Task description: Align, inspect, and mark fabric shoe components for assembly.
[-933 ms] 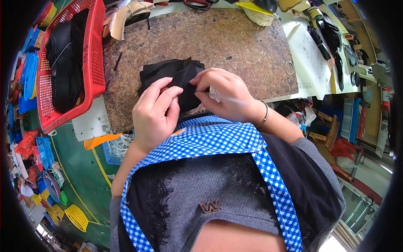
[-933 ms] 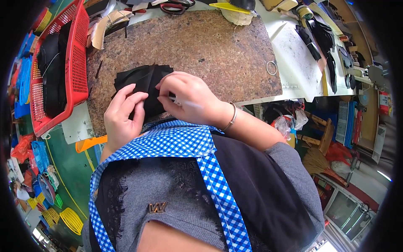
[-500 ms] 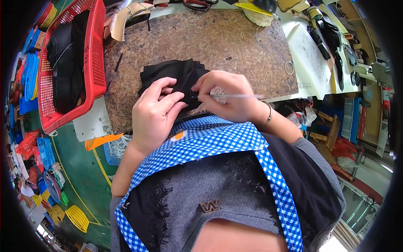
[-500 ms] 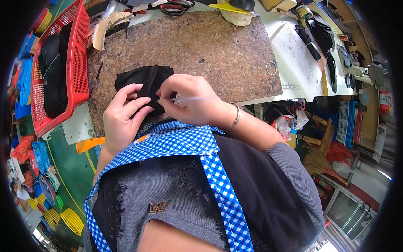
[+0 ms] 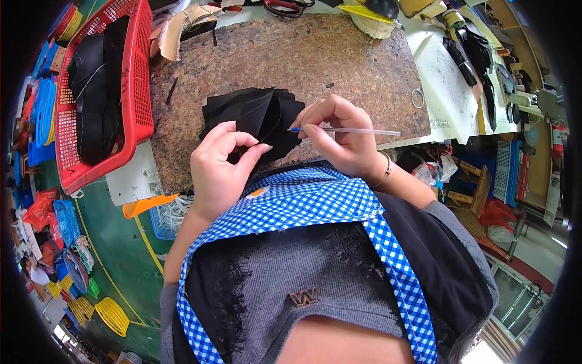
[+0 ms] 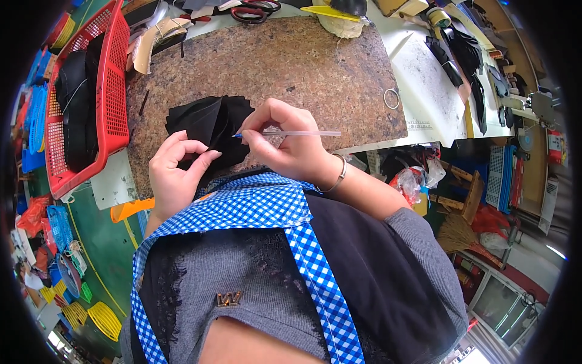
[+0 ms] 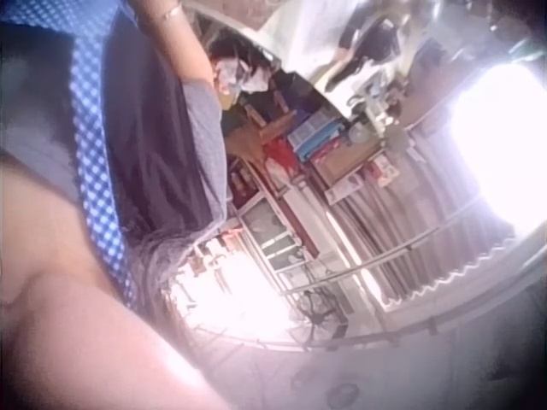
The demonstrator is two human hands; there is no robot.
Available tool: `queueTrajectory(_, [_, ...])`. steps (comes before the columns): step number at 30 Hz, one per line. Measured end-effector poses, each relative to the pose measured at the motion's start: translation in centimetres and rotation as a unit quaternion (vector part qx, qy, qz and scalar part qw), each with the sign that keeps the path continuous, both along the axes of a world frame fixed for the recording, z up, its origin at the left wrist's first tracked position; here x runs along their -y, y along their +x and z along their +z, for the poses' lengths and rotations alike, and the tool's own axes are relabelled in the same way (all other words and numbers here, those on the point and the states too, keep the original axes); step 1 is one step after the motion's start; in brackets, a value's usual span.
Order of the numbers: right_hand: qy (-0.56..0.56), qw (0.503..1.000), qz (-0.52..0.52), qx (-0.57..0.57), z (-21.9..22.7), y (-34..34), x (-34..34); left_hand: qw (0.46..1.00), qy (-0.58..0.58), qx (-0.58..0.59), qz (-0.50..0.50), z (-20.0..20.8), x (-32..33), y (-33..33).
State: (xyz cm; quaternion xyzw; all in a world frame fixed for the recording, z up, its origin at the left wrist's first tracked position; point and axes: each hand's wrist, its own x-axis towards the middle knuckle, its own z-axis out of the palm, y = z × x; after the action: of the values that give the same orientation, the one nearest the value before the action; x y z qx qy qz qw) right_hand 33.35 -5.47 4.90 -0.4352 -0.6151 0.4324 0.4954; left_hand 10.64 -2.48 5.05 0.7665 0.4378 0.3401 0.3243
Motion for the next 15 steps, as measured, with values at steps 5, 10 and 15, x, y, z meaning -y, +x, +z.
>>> queueTrajectory(5, [0.042, 0.998, 0.014, 0.037, -0.1, -0.2, -0.2, 0.998, -0.012, 0.056, 0.026, -0.6, -0.2, 0.1])
queueTrajectory(10, [0.154, 0.972, 0.016, 0.178, -0.3, -0.9, -1.2, 0.994, 0.111, -0.014, 0.012, -1.7, -0.1, -0.2])
queueTrajectory(15, [0.154, 0.963, 0.029, 0.221, 0.1, -0.7, -1.4, 0.986, 0.137, -0.090, -0.033, -0.5, 0.1, 0.5])
